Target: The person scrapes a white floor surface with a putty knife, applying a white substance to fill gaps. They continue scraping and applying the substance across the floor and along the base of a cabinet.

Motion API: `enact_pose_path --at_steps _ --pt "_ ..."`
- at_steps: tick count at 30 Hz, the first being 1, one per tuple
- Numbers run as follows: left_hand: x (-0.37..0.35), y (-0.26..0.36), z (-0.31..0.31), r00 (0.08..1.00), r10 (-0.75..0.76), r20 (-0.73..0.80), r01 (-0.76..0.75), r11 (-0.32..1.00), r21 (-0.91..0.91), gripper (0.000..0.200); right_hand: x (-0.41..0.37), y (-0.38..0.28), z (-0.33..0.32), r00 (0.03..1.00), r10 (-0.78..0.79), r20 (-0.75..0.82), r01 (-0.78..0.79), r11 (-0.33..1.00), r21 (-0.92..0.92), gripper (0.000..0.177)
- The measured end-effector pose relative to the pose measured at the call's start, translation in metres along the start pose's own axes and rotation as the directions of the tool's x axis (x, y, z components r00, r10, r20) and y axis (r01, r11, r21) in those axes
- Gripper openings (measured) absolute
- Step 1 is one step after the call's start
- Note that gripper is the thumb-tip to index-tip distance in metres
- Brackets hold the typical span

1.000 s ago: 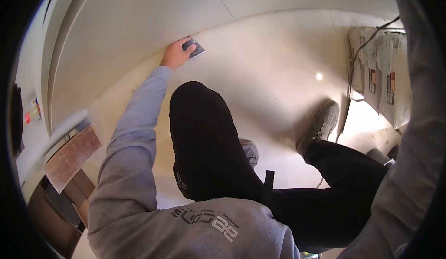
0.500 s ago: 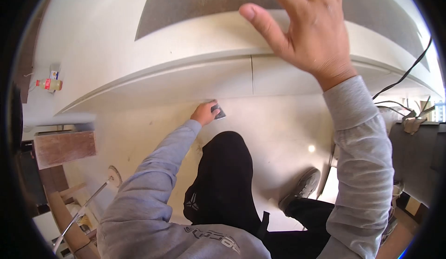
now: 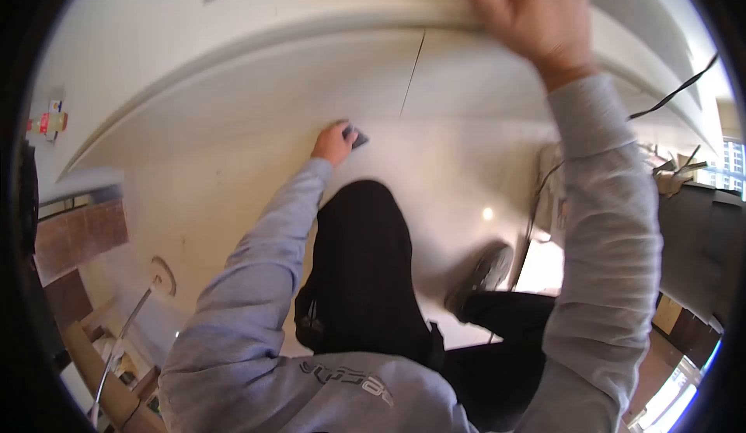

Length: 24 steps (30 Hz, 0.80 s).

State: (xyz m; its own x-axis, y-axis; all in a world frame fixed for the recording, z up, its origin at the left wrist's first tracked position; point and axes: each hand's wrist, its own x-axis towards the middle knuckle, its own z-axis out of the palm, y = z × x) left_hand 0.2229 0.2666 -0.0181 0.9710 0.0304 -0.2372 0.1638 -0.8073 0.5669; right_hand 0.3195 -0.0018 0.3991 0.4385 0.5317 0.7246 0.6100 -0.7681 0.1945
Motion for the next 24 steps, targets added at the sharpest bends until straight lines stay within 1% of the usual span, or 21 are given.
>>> enact_pose_path --at_steps 1,3,4,6,7,9,12,13,15,16,18,19,20,21,22,23,24 --pt "-0.011 -0.003 0.001 1.000 0.008 -0.026 -0.008 1.000 -0.011 0.045 -0.001 0.001 0.003 1.000 -0.012 -0.011 0.012 1.000 -0.019 0.062" --pt "-0.026 -0.009 0.001 0.999 0.049 -0.012 -0.049 0.998 -0.041 0.043 0.000 0.005 0.005 0.999 -0.043 -0.028 0.041 0.997 -0.059 0.061" --pt "-0.024 -0.010 0.004 0.999 0.036 0.010 -0.036 0.999 -0.040 0.043 0.000 0.006 0.006 0.998 -0.049 -0.031 0.046 0.996 -0.076 0.061" --pt "-0.013 -0.007 0.008 0.997 0.062 -0.039 -0.063 0.997 -0.043 0.044 0.000 -0.001 0.007 0.999 -0.048 -0.018 0.047 0.997 -0.057 0.062" --pt "-0.008 0.001 0.009 0.998 0.055 -0.034 -0.056 0.997 -0.046 0.044 0.000 -0.003 0.007 0.999 -0.038 -0.029 0.037 0.997 -0.065 0.062" --pt "-0.004 0.020 0.012 0.992 -0.117 -0.042 0.115 0.993 -0.041 0.046 -0.002 -0.003 0.007 0.999 -0.025 -0.032 0.023 0.997 -0.070 0.063" --pt "-0.013 0.022 0.007 0.991 -0.129 -0.034 0.128 0.991 -0.040 0.045 -0.002 0.010 0.009 0.995 -0.102 -0.013 0.100 0.990 -0.098 0.061" --pt "-0.016 0.020 0.008 0.992 -0.127 -0.027 0.126 0.991 -0.040 0.044 -0.001 0.013 0.014 0.990 -0.128 -0.056 0.122 0.987 -0.101 0.061" --pt "-0.005 0.027 0.010 0.990 -0.143 -0.006 0.143 0.989 -0.050 0.043 -0.006 0.014 0.017 0.984 -0.153 -0.093 0.144 0.985 -0.100 0.061" --pt "0.000 0.031 0.007 0.988 -0.153 0.002 0.153 0.987 -0.059 0.042 -0.007 0.012 0.013 0.989 -0.138 -0.059 0.129 0.983 -0.134 0.061" --pt "-0.001 0.025 0.015 0.985 -0.165 -0.048 0.163 0.985 -0.052 0.042 -0.006 0.009 0.014 0.997 -0.082 -0.011 0.081 0.993 -0.083 0.060" --pt "0.002 0.025 0.023 0.981 -0.167 -0.094 0.163 0.985 -0.050 0.041 -0.006 0.008 0.015 0.999 -0.033 0.028 0.033 0.999 -0.035 0.059" --pt "0.005 0.017 0.030 0.984 -0.146 -0.100 0.139 0.987 -0.079 0.043 -0.002 0.003 0.009 0.996 0.037 0.082 -0.039 0.999 0.030 0.059" --pt "0.004 0.016 0.031 0.985 -0.144 -0.096 0.135 0.986 -0.095 0.044 -0.004 0.011 0.019 0.998 -0.041 -0.048 0.043 0.999 0.029 0.056" --pt "0.005 0.016 0.032 0.987 -0.128 -0.100 0.117 0.987 -0.114 0.045 -0.002 0.003 0.002 1.000 0.011 0.011 -0.012 0.997 0.070 0.053" --pt "0.008 0.009 0.038 0.984 -0.114 -0.138 0.101 0.990 -0.100 0.044 0.003 -0.009 -0.027 0.991 0.127 0.047 -0.133 0.976 0.170 0.053" --pt "0.005 0.010 0.033 0.984 -0.129 -0.121 0.121 0.990 -0.069 0.044 -0.001 -0.001 -0.039 0.994 0.080 -0.077 -0.064 0.980 0.190 0.036"
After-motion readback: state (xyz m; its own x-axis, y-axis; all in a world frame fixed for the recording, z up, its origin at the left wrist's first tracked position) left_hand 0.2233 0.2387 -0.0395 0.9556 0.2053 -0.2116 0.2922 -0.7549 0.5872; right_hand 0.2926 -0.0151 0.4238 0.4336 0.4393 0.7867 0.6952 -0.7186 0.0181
